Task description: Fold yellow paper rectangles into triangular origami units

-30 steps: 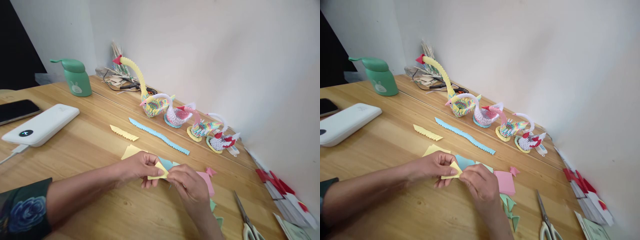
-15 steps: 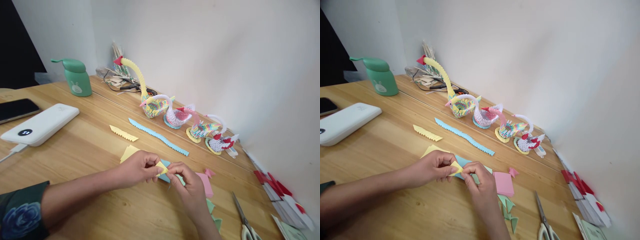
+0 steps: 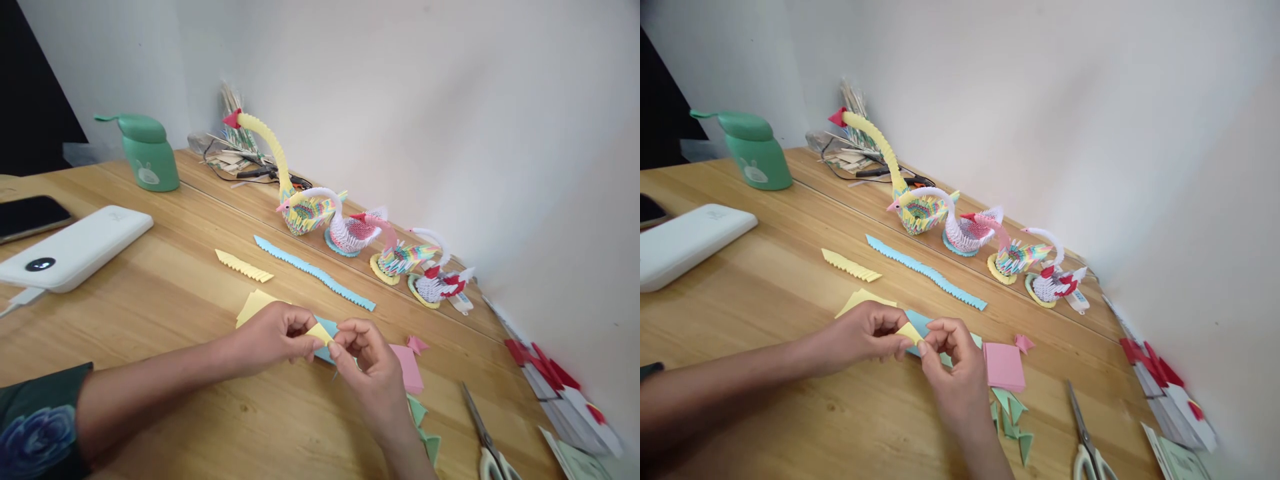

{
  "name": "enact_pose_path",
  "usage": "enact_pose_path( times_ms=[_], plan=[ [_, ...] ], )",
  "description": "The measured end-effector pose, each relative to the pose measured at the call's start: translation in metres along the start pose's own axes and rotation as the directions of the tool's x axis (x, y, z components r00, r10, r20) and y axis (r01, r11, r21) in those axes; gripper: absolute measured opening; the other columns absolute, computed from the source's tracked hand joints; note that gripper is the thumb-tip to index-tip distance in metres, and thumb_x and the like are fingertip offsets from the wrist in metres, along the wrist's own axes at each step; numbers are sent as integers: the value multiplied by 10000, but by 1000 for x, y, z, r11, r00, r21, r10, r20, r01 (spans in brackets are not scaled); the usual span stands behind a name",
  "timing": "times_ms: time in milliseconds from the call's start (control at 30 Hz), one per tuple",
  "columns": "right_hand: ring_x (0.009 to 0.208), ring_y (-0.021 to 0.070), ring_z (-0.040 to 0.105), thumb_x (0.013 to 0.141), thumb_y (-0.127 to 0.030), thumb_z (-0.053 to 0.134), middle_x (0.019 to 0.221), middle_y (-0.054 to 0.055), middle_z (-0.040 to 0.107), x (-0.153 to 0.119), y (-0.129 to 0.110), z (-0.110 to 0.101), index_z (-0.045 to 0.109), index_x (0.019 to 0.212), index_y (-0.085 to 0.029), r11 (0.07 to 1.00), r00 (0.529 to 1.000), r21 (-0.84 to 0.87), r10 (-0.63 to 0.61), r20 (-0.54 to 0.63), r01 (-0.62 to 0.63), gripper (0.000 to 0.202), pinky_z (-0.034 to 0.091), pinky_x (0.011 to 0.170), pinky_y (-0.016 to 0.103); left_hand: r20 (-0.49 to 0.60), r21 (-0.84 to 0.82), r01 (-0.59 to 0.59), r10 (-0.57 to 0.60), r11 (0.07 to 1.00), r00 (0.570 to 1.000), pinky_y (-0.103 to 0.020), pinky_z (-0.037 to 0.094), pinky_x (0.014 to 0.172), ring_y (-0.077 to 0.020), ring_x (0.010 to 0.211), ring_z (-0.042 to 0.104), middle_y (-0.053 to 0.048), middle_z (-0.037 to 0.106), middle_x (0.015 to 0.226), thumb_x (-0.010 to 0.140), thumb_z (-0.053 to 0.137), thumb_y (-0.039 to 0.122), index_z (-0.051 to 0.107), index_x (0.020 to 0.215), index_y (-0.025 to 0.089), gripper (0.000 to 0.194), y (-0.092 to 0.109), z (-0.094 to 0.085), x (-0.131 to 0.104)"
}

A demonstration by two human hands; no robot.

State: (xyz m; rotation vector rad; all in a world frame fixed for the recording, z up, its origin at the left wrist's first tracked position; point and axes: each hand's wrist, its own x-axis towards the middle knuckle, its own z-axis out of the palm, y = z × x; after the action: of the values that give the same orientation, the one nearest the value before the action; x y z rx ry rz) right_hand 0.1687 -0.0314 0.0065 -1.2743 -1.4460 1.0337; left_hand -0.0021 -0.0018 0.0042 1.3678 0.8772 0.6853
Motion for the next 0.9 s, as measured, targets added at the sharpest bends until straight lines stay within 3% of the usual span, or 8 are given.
enact_pose_path(
  times_ms=[200, 367, 600, 800, 900],
  plan=[
    [635, 131, 538, 747, -284, 627, 688, -16, 583, 2, 6, 1, 637, 910, -208, 999, 996, 45, 26, 87, -30, 180, 430, 597, 241, 3, 46, -16, 16, 999, 1000, -159, 316, 447, -57, 445, 373, 72, 435, 481, 758, 572, 273, 545, 578, 146, 222, 0, -1, -1],
    [636, 147, 548, 772, -327, 623, 683, -2, 559, 6, 9, -5, 689, 891, -203, 995, 999, -94, -18, 48, 23, 185, 450, 592, 260, 21, 17, 32, -33, 999, 999, -171, 347, 443, -65, 445, 418, 37, 561, 587, 793, 527, 369, 570, 660, 154, 256, -4, -1, 1],
    [598, 144, 580, 721, -358, 677, 641, -10, 578, 11, 12, -10, 693, 926, -178, 995, 997, 61, 78, 23, -79, 273, 472, 577, 261, -23, 32, 68, -67, 997, 997, -173, 344, 439, -67, 418, 406, 48, 557, 519, 776, 534, 364, 543, 594, 166, 269, -5, -3, 3],
    [476, 100, 504, 772, -437, 619, 511, -20, 548, 9, 7, -8, 580, 594, -153, 980, 962, 63, 171, 212, -188, 337, 382, 490, 216, 69, 7, 32, -32, 999, 997, -170, 361, 471, -71, 475, 443, 41, 570, 559, 764, 577, 335, 598, 668, 155, 205, -3, -2, 0],
    [469, 102, 511, 789, -436, 601, 491, -30, 522, 8, 3, -10, 519, 562, -166, 978, 968, 84, 176, 180, -193, 362, 378, 497, 216, 121, -46, -2, 7, 999, 993, -168, 364, 499, -75, 531, 469, 36, 584, 611, 744, 625, 317, 638, 777, 160, 161, -3, -2, -1]
  ],
)
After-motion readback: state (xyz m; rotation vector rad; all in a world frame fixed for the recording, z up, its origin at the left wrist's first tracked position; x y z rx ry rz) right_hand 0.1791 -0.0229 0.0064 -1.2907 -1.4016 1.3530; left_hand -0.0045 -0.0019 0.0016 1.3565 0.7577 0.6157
